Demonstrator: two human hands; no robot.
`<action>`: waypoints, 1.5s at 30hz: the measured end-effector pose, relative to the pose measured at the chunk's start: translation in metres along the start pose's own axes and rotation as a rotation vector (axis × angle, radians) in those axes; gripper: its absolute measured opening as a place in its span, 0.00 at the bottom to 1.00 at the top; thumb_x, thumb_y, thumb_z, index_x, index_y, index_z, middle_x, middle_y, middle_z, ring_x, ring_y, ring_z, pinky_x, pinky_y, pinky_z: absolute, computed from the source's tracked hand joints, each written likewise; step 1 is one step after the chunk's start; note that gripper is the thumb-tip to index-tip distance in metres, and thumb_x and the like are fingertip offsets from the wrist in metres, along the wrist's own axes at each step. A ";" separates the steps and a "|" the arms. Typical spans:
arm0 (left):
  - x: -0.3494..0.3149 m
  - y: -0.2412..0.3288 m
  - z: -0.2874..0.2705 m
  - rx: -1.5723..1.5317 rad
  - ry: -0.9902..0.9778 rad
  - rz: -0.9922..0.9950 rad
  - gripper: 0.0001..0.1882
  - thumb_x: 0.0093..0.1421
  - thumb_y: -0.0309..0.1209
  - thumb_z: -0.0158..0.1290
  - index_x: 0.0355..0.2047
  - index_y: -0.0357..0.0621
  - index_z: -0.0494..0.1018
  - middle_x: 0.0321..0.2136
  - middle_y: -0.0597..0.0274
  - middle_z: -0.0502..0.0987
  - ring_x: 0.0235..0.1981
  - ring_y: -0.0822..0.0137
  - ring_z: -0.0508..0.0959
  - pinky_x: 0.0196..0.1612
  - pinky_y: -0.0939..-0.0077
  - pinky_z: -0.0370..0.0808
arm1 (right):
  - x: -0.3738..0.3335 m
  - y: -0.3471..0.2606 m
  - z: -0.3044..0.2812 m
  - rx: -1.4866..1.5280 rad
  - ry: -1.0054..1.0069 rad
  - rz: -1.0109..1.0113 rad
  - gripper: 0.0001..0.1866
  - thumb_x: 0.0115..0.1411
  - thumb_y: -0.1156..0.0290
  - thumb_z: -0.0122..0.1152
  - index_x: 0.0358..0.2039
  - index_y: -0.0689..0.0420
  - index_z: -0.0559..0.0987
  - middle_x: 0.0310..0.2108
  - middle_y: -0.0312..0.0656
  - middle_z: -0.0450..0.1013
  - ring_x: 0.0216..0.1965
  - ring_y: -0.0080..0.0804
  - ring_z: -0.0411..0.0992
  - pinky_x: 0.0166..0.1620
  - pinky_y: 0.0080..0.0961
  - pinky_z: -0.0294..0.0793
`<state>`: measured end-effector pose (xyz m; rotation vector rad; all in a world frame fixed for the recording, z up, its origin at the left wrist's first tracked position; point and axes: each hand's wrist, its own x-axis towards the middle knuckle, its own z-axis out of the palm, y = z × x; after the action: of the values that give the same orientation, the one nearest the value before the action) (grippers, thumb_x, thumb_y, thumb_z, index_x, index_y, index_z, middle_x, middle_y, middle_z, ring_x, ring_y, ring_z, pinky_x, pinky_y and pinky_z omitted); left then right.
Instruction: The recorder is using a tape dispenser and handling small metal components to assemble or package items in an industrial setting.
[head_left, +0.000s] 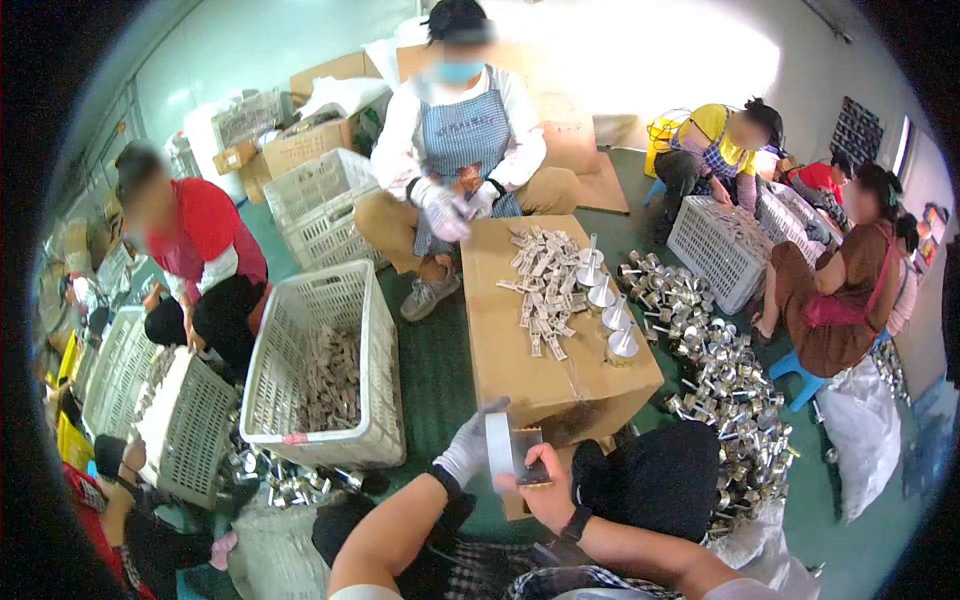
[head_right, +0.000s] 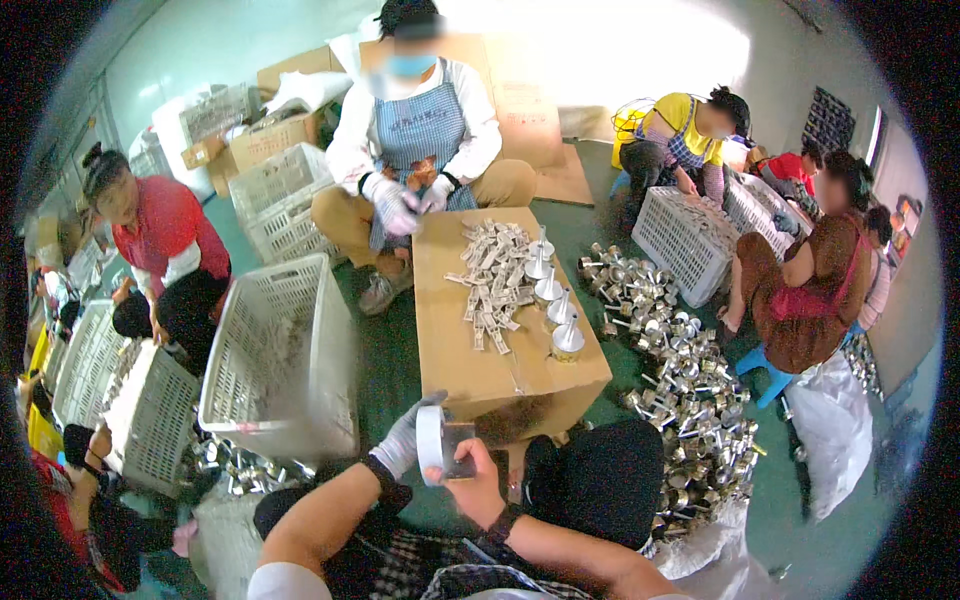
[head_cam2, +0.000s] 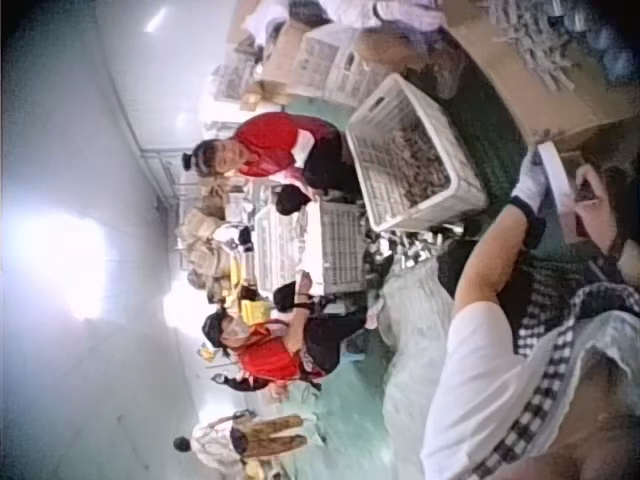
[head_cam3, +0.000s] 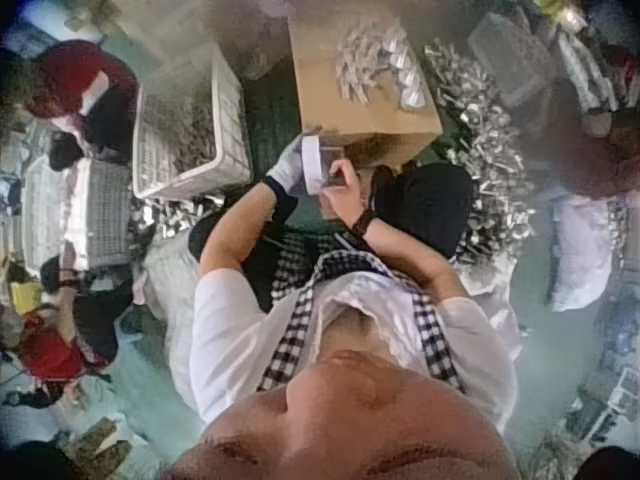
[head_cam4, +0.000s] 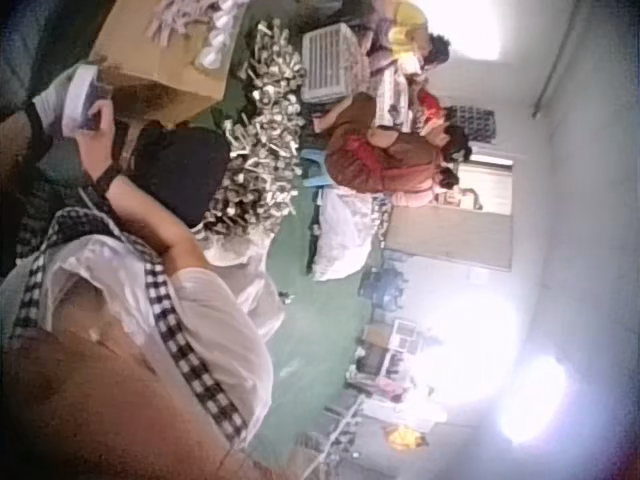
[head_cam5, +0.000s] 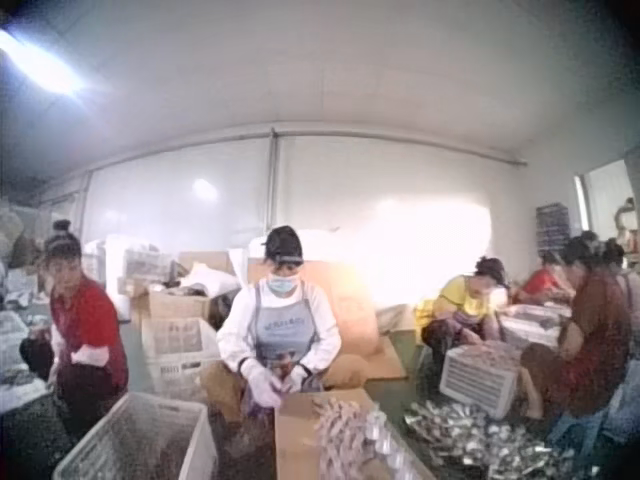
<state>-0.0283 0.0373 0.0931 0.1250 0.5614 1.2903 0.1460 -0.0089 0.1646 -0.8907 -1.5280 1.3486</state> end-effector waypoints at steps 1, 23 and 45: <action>0.004 0.000 -0.014 -0.044 -0.047 -0.035 0.23 0.59 0.35 0.51 0.54 0.43 0.65 0.46 0.59 0.72 0.44 0.64 0.72 0.53 0.74 0.68 | 0.000 0.000 0.000 -0.010 -0.012 0.004 0.24 0.41 0.69 0.74 0.28 0.55 0.63 0.27 0.31 0.61 0.31 0.20 0.60 0.37 0.19 0.64; 0.030 -0.015 -0.036 0.037 -0.026 0.026 0.13 0.62 0.26 0.42 0.45 0.37 0.69 0.41 0.54 0.75 0.41 0.61 0.75 0.49 0.66 0.71 | 0.009 -0.009 -0.009 -0.117 -0.065 0.039 0.21 0.43 0.78 0.69 0.28 0.54 0.63 0.28 0.31 0.61 0.32 0.18 0.61 0.36 0.16 0.64; 0.010 -0.014 -0.023 0.276 0.083 -0.020 0.14 0.56 0.24 0.48 0.44 0.38 0.70 0.41 0.55 0.75 0.40 0.62 0.76 0.48 0.66 0.73 | 0.112 -0.053 -0.041 -0.582 -0.616 -0.285 0.20 0.41 0.77 0.68 0.33 0.56 0.66 0.28 0.42 0.67 0.30 0.37 0.69 0.33 0.28 0.68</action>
<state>-0.0250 0.0376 0.0643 0.2950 0.8088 1.1971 0.1478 0.1007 0.2350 -0.5667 -2.5005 1.0199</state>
